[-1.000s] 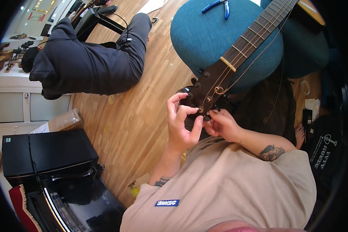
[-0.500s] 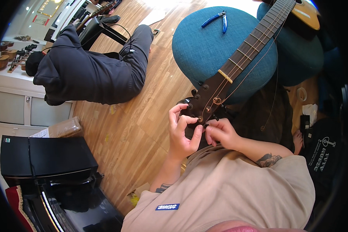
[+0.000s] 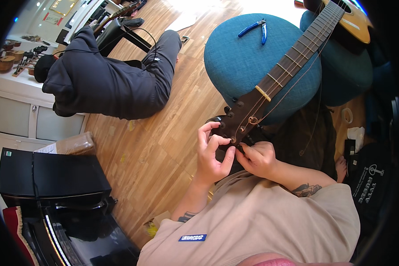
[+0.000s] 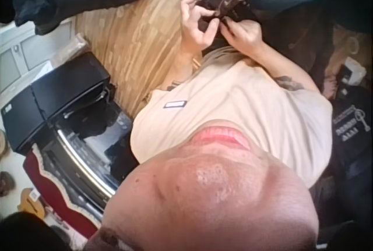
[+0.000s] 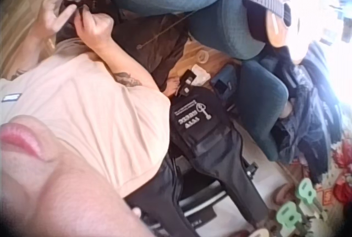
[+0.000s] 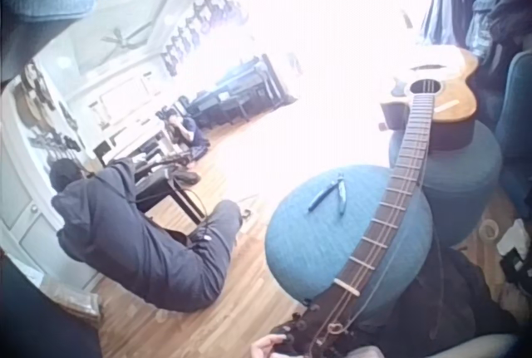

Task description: The person threads a guitar string through the tuning peg hole on the headstock and winds it around the post. They use their fingers to guide the string and tighten it by turning the tuning peg, repeating the process to secure the string.

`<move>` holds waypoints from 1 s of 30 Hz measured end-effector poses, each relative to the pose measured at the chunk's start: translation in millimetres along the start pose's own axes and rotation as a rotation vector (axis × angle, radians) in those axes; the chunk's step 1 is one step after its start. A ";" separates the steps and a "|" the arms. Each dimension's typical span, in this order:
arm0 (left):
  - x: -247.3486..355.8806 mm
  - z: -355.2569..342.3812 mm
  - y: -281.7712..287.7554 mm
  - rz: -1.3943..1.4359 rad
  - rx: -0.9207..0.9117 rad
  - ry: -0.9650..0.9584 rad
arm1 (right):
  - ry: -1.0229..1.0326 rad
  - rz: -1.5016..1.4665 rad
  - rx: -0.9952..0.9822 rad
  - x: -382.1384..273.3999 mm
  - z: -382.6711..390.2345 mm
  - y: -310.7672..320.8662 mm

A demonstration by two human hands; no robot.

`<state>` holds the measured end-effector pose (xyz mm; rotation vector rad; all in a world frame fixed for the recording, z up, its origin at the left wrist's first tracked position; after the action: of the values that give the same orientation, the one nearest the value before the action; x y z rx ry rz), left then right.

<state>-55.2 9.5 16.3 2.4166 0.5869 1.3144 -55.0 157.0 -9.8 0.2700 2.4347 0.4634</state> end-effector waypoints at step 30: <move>4.6 -3.5 2.4 0.040 0.020 0.003 | -1.190 -1.474 -0.397 43.0 52.2 -62.7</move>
<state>-55.4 10.0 22.6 2.4549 0.5578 1.3346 -60.6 126.1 -96.5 -1.0533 0.8614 0.0100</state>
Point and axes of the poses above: each hand's wrist, its own z-axis away from the middle knuckle, its own y-axis out of the back of the hand, x = y × z, the point moved 9 cm from there along -z, towards the middle knuckle, and after that the axes turned 4 degrees about -y, right-handed, at the moved point
